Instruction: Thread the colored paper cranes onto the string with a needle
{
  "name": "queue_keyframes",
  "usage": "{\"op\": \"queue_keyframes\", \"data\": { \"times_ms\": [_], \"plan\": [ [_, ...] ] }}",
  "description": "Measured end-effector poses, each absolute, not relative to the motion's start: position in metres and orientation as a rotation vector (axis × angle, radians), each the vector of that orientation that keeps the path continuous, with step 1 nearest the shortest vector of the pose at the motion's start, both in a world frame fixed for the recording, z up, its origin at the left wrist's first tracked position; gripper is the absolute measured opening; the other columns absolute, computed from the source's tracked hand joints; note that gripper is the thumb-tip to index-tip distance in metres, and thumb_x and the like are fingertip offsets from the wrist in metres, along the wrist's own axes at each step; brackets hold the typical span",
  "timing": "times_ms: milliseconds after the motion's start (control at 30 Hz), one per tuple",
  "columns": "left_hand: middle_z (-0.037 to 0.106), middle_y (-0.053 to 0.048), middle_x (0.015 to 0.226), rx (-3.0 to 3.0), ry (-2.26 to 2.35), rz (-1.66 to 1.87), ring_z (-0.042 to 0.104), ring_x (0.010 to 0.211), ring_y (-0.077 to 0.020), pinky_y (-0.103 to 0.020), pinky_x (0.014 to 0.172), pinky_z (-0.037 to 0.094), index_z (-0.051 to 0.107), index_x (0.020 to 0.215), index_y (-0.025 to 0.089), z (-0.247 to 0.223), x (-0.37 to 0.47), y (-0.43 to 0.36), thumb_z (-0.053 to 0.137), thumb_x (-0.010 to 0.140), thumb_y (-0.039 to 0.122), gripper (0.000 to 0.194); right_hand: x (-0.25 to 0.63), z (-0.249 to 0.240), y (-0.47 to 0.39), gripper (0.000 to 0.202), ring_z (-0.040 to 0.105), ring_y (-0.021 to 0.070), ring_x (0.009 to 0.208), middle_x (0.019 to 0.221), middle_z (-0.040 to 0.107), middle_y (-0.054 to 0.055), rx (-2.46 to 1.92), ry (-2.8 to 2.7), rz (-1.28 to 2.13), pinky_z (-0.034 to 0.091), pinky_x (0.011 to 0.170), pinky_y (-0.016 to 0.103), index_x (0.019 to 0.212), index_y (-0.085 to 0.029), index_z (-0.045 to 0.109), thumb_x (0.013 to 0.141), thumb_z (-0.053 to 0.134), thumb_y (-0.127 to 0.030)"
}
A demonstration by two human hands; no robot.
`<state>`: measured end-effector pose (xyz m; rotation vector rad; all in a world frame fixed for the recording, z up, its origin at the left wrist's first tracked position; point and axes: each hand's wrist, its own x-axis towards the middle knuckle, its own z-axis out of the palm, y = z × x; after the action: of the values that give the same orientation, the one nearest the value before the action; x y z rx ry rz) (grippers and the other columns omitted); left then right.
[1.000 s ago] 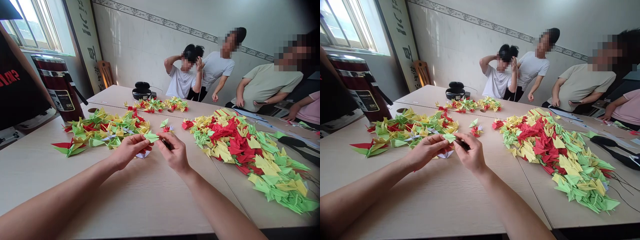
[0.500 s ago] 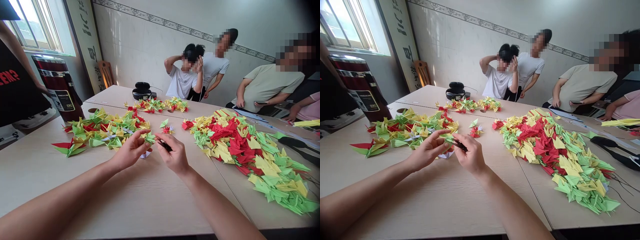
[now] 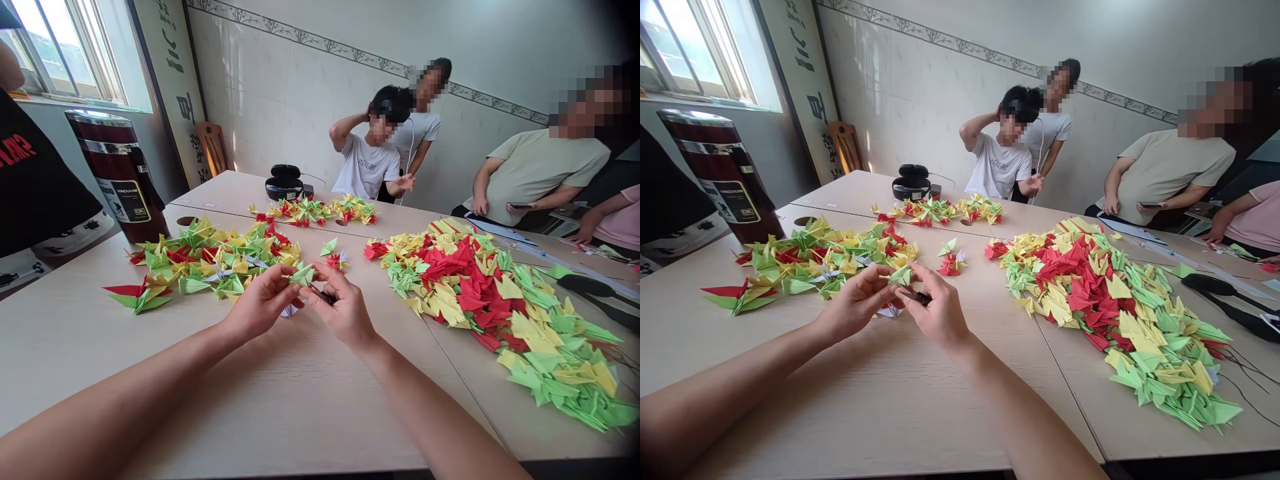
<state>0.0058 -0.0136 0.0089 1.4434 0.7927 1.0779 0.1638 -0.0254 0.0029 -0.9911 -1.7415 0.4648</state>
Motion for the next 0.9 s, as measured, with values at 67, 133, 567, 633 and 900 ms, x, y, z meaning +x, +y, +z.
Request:
{"op": "queue_keyframes", "data": {
  "times_ms": [67,133,567,633,900],
  "plan": [
    [0.063,0.002,0.064,1.37,0.81,1.126,0.063,0.06,-0.0145,-0.025,0.055,0.048,0.046,0.09,0.018,0.011,0.006,-0.013,0.067,0.068,0.046,0.042,0.164,0.006,-0.026,0.04,0.063,0.0147,0.07,0.085,0.066,0.006,-1.022,-1.713,0.406,0.053,0.064,0.027,0.11,-0.017,0.058,0.075,0.064,-0.034],
    [0.062,0.004,0.063,1.292,0.827,1.17,0.063,0.059,-0.0139,-0.023,0.053,0.048,0.045,0.089,0.019,0.013,0.005,-0.011,0.071,0.064,0.044,0.044,0.165,0.01,-0.027,0.038,0.063,0.0155,0.071,0.081,0.065,0.005,-1.033,-1.691,0.375,0.053,0.064,0.027,0.106,-0.016,0.059,0.074,0.066,-0.036],
    [0.06,0.005,0.061,1.352,0.794,1.211,0.059,0.056,-0.0089,-0.02,0.053,0.048,0.048,0.085,0.017,0.006,0.009,-0.009,0.07,0.065,0.042,0.039,0.165,0.006,-0.026,0.022,0.063,0.0183,0.073,0.082,0.069,0.007,-1.077,-1.894,0.026,0.051,0.066,0.03,0.098,-0.016,0.066,0.084,0.053,-0.027],
    [0.061,0.004,0.064,1.367,0.796,1.206,0.06,0.06,-0.0101,-0.021,0.056,0.048,0.048,0.086,0.017,0.005,0.009,-0.009,0.07,0.065,0.041,0.038,0.165,0.006,-0.026,0.023,0.063,0.0178,0.071,0.08,0.069,0.007,-1.093,-1.897,0.015,0.05,0.065,0.029,0.098,-0.016,0.067,0.085,0.053,-0.028],
    [0.064,0.001,0.067,1.457,0.837,1.184,0.063,0.064,-0.0128,-0.023,0.06,0.049,0.048,0.086,0.017,0.003,0.007,-0.009,0.066,0.069,0.039,0.033,0.166,0.007,-0.026,0.023,0.063,0.0174,0.072,0.081,0.07,0.006,-1.126,-1.921,0.046,0.049,0.068,0.029,0.097,-0.017,0.067,0.086,0.05,-0.028]
  ]
}}
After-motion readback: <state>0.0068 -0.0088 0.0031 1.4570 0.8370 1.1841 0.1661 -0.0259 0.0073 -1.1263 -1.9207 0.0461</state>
